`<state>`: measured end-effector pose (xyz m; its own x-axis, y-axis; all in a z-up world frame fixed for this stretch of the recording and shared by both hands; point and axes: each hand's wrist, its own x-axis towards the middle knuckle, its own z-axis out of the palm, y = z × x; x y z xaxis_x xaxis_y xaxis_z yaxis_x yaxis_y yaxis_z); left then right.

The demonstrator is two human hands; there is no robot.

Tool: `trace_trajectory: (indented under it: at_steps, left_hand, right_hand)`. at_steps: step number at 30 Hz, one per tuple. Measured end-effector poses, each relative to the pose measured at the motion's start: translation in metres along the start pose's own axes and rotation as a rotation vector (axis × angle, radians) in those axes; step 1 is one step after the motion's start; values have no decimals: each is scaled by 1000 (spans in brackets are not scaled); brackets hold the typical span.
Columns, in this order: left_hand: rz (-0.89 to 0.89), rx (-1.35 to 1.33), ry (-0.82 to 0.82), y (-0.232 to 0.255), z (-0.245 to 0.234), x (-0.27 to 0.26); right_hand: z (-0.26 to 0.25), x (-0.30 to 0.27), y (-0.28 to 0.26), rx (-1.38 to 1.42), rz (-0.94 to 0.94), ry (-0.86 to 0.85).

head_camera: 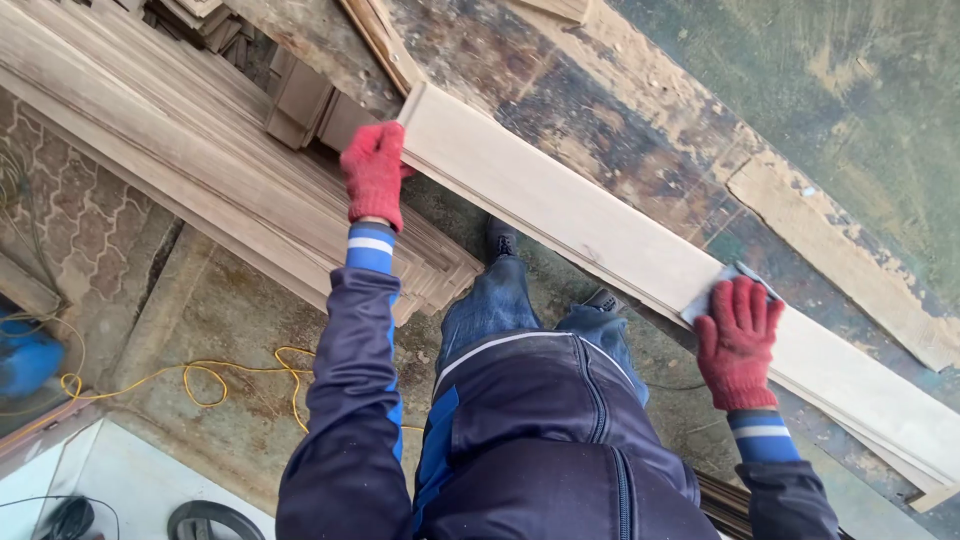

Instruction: The recorder uses a hand sanding block and sandpaper to smooth the surface and edges of a wooden molding strip.

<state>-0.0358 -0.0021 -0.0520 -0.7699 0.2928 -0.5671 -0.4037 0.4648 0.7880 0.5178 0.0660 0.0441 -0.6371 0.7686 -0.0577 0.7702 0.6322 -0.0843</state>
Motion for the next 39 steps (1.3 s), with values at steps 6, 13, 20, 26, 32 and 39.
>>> trace_trajectory:
  at_steps: [6,13,20,26,32,39]
  left_hand:
    - [-176,-123,-136,-7,1,10]
    - [-320,-278,-150,-25,8,16]
    - [-360,-383,-190,-35,8,26]
    - [-415,-478,-184,-32,7,19]
    - [-389,-467,-118,-56,17,32]
    - [-368,-436,-149,-130,34,76]
  right_hand:
    - [18,184,-166,93,-346,117]
    - [41,312,-286,238,-669,192]
    - [-19,199,-162,71,-628,36]
    - [-9,228,-192,67,-663,-10]
    - [7,329,-322,206,-865,227]
    - [-2,301,-301,112,-890,138]
